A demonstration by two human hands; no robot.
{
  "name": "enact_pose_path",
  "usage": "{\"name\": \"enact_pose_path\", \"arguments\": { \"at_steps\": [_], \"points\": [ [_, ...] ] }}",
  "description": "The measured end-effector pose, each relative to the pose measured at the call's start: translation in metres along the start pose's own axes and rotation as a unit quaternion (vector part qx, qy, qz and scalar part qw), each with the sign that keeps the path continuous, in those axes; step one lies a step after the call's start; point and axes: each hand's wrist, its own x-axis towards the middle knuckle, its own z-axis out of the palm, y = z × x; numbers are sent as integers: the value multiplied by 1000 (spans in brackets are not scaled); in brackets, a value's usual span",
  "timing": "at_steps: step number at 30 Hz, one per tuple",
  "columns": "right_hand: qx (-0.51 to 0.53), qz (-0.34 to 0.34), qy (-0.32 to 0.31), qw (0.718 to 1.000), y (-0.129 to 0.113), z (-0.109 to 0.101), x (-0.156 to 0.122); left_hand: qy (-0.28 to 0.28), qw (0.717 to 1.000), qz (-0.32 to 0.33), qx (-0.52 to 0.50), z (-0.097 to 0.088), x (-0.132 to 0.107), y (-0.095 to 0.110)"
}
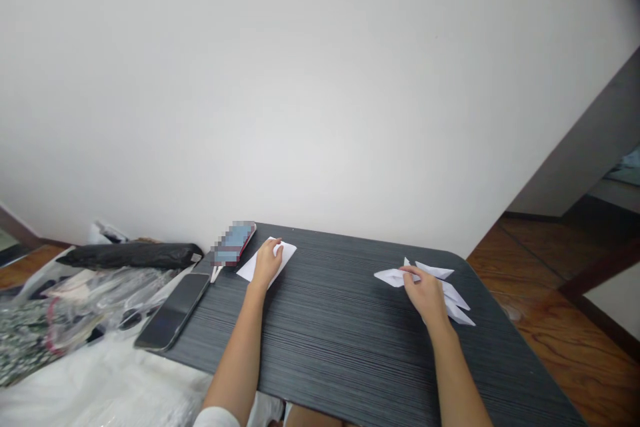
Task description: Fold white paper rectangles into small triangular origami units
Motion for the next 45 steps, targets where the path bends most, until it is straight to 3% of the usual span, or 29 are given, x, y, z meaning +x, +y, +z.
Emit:
{"name": "enact_pose_path", "arguments": {
  "at_steps": [3,7,9,12,15,20,24,27,29,32,35,40,45],
  "points": [
    [-41,-22,41,998,3,-9,-1,-17,998,5,55,4,-1,-14],
    [-47,-48,176,982,1,-11,-2,-77,993,10,94,15,-5,-12],
    [-10,-82,206,975,-3,-5,-3,-95,989,4,112,20,-7,-9],
    [55,-174,164,970,-15,10,-6,-120,983,-18,134,23,-8,-7],
    [68,-230,70,968,-31,29,-15,-140,977,-30,161,23,-7,-5],
    [79,-253,-48,963,-51,50,-33,-148,972,-32,178,22,-5,4],
    [79,-257,-99,958,-56,57,-39,-158,975,-44,153,14,-3,9],
    [77,-266,-110,955,-53,58,-38,-202,972,-9,121,-11,-7,5],
    [78,-272,-101,954,-51,58,-36,-249,964,24,90,-35,-13,-2],
    [83,-281,-79,953,-49,56,-33,-272,959,60,60,-72,-27,-16],
    [86,-288,-78,951,-49,55,-33,-316,944,86,44,-94,-42,-29],
    [57,-276,-125,951,-42,60,-31,-329,936,119,33,-92,-54,-40],
    [21,-247,-108,963,-18,60,-19,-255,952,161,59,-73,-59,-49]
  ]
}}
